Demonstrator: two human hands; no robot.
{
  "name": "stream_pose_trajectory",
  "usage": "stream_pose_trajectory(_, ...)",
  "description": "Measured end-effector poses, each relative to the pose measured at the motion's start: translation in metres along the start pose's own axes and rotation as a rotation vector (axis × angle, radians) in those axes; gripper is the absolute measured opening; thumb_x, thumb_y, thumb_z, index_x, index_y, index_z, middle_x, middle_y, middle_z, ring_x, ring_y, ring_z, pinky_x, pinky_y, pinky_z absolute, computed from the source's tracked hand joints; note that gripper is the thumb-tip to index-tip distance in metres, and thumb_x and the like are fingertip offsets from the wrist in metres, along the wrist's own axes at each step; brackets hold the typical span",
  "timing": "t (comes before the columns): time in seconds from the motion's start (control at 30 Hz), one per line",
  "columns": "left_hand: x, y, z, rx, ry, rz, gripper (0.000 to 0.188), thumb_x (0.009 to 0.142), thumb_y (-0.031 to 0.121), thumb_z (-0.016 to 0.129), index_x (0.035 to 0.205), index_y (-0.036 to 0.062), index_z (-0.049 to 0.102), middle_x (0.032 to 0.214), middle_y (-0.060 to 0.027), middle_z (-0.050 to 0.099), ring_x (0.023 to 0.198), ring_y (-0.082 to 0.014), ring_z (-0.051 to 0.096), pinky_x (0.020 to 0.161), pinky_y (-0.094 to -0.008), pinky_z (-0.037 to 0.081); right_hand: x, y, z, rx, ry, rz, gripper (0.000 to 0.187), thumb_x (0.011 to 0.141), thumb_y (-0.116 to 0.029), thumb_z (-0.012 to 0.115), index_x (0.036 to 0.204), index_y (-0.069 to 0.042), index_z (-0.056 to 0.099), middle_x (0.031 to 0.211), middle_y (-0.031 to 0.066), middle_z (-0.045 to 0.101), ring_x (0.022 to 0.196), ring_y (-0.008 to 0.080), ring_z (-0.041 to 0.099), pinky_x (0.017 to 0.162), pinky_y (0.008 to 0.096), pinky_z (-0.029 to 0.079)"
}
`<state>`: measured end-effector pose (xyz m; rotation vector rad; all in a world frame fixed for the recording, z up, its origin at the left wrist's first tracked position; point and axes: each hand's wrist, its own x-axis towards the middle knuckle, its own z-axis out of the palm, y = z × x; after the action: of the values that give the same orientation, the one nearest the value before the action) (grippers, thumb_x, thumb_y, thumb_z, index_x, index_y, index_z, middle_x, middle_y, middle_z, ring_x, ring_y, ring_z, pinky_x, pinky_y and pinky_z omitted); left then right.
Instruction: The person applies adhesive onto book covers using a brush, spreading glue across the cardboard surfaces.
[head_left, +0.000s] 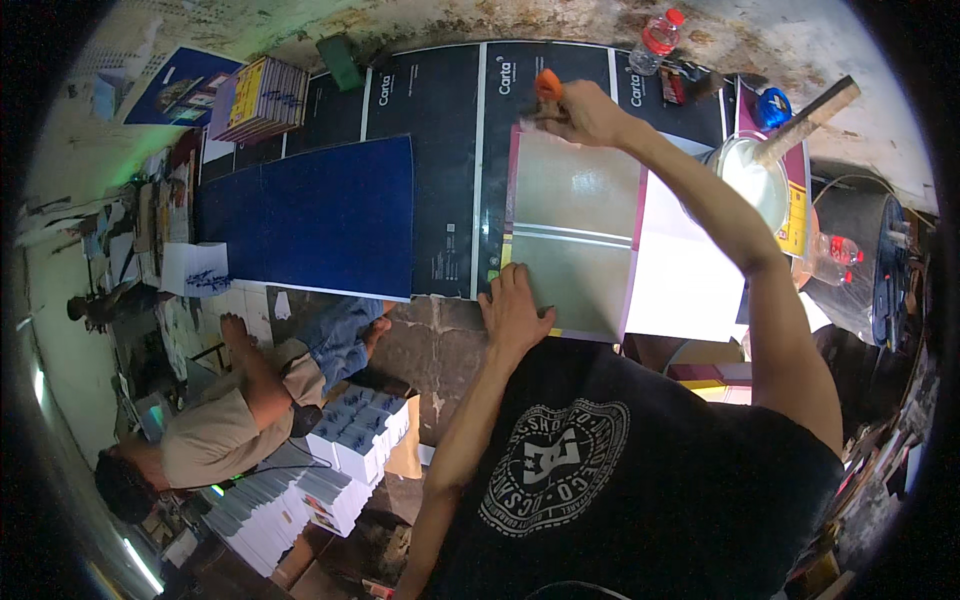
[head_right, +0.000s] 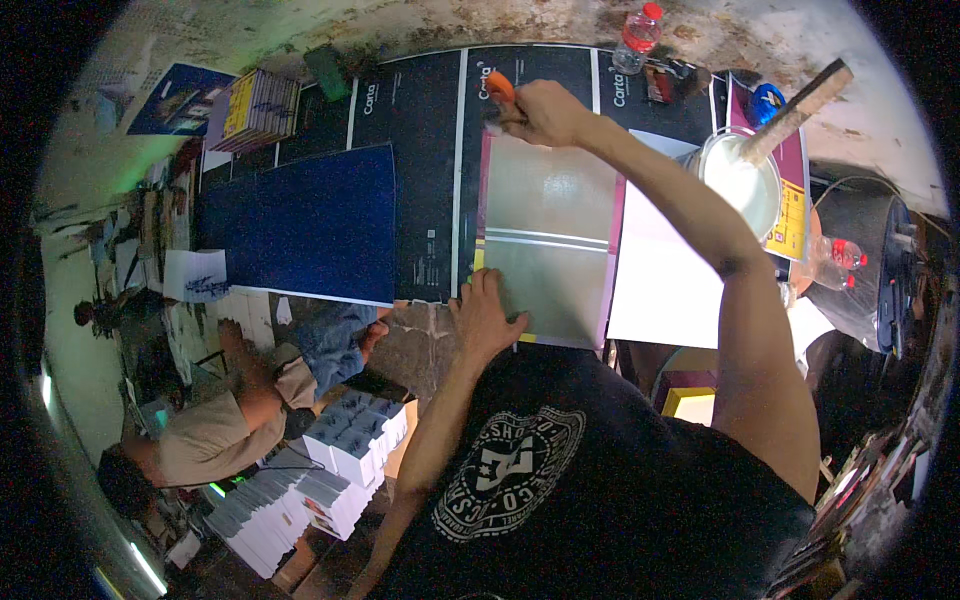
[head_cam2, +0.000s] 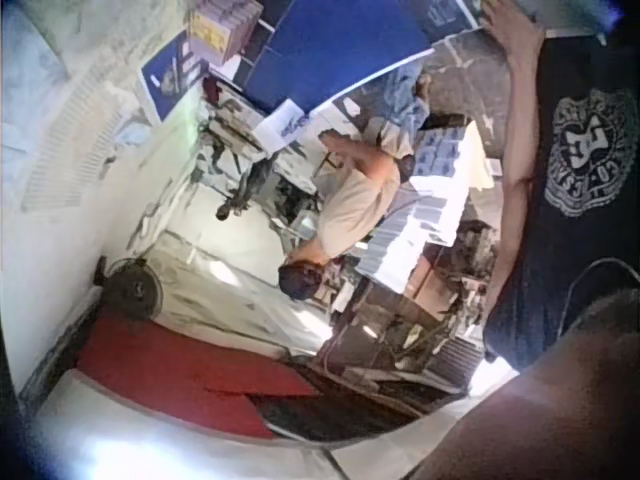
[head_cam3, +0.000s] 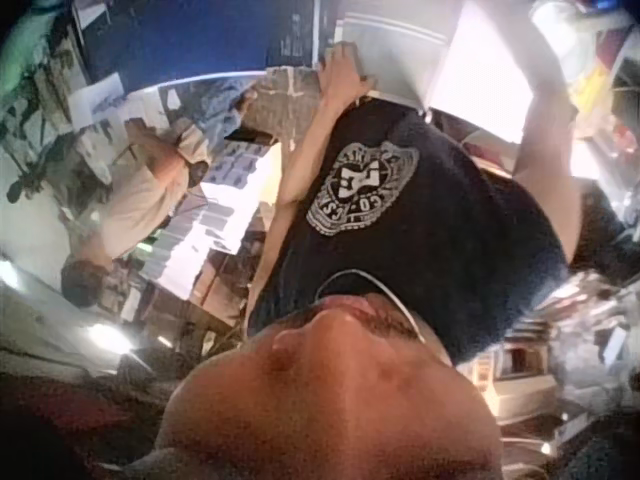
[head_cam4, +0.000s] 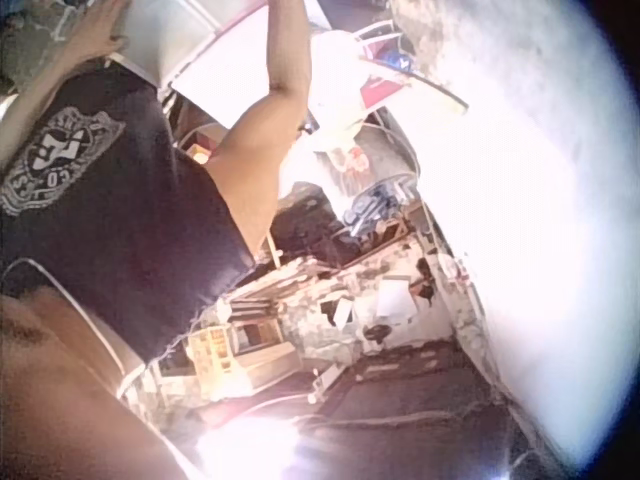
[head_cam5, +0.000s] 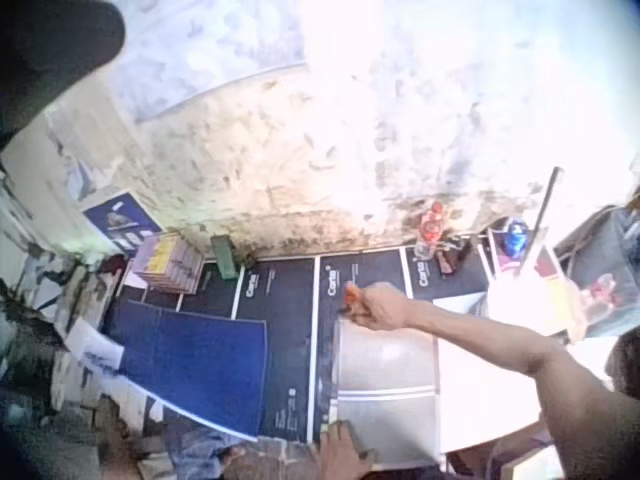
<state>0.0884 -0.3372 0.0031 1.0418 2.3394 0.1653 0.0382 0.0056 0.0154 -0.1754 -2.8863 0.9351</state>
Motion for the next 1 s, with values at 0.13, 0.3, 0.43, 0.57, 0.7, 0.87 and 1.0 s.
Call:
stream_pose_trajectory(0.13,0.003,0.000,-0.002,0.026,-0.019,0.030,0.088,0.070,0.041,0.081,0.137,0.0019,0.041,0.136,-0.0156,0.045,0.124,-0.0349,0.046,0.097,-0.0616,0.037,-0.064,-0.053,0.057,0.395,0.414,0.308,0.029,0.080,-0.029,0.074,0.077,-0.003,0.062,0.067,0.0181,0.063,0.062,0.0346,0.065,0.059,0.0434,0.051)
stream_pose_trajectory(0.3,0.003,0.004,-0.007,0.043,-0.067,0.054,0.085,0.070,0.042,0.080,0.134,0.0000,0.044,0.134,-0.0162,0.046,0.123,-0.0340,0.048,0.097,-0.0609,0.036,-0.172,-0.070,0.138,0.430,0.684,0.652,0.024,0.083,-0.020,0.077,0.086,-0.004,0.059,0.076,0.0112,0.063,0.071,0.0270,0.063,0.066,0.0429,0.050)
stream_pose_trajectory(0.43,0.009,-0.004,-0.001,0.081,-0.016,0.120,0.083,0.071,0.042,0.079,0.133,-0.0014,0.045,0.129,-0.0161,0.048,0.123,-0.0334,0.049,0.096,-0.0609,0.036,-0.320,-0.049,0.096,-0.052,0.882,0.708,0.018,0.087,-0.013,0.075,0.086,0.002,0.065,0.081,0.0084,0.067,0.075,0.0181,0.063,0.069,0.0340,0.050)
stream_pose_trajectory(0.57,0.042,-0.031,-0.020,-0.140,-0.007,0.104,0.068,0.071,0.041,0.079,0.120,-0.0006,0.056,0.122,-0.0180,0.055,0.116,-0.0339,0.054,0.093,-0.0534,0.042,-0.461,-0.091,0.068,-0.040,1.208,1.128,0.025,0.089,-0.020,0.076,0.097,0.001,0.065,0.090,0.0069,0.069,0.082,0.0135,0.064,0.074,0.0300,0.053)
stream_pose_trajectory(0.7,0.121,-0.063,-0.013,-0.432,0.236,0.114,0.059,0.074,0.038,0.076,0.117,-0.0001,0.060,0.112,-0.0194,0.065,0.108,-0.0363,0.061,0.092,-0.0487,0.049,-0.500,-0.196,0.065,-0.012,1.514,1.280,0.038,0.087,-0.025,0.079,0.104,0.007,0.068,0.104,0.0122,0.072,0.093,0.0189,0.068,0.082,0.0335,0.055)
stream_pose_trajectory(0.87,0.147,-0.048,-0.032,-0.323,0.026,0.104,0.053,0.074,0.031,0.074,0.114,-0.0027,0.066,0.103,-0.0223,0.073,0.101,-0.0361,0.070,0.091,-0.0437,0.054,-0.522,-0.271,0.127,-0.222,1.564,1.505,0.031,0.086,-0.020,0.079,0.098,0.006,0.066,0.097,0.0111,0.069,0.086,0.0168,0.065,0.076,0.0342,0.055)
stream_pose_trajectory(1.0,0.154,-0.073,-0.033,-0.383,0.103,0.059,0.051,0.073,0.032,0.074,0.110,-0.0030,0.069,0.100,-0.0211,0.073,0.099,-0.0355,0.071,0.090,-0.0425,0.055,-0.510,-0.296,0.151,0.011,1.761,1.447,0.032,0.086,-0.016,0.079,0.106,0.005,0.064,0.098,0.0113,0.066,0.085,0.0160,0.064,0.076,0.0329,0.055)
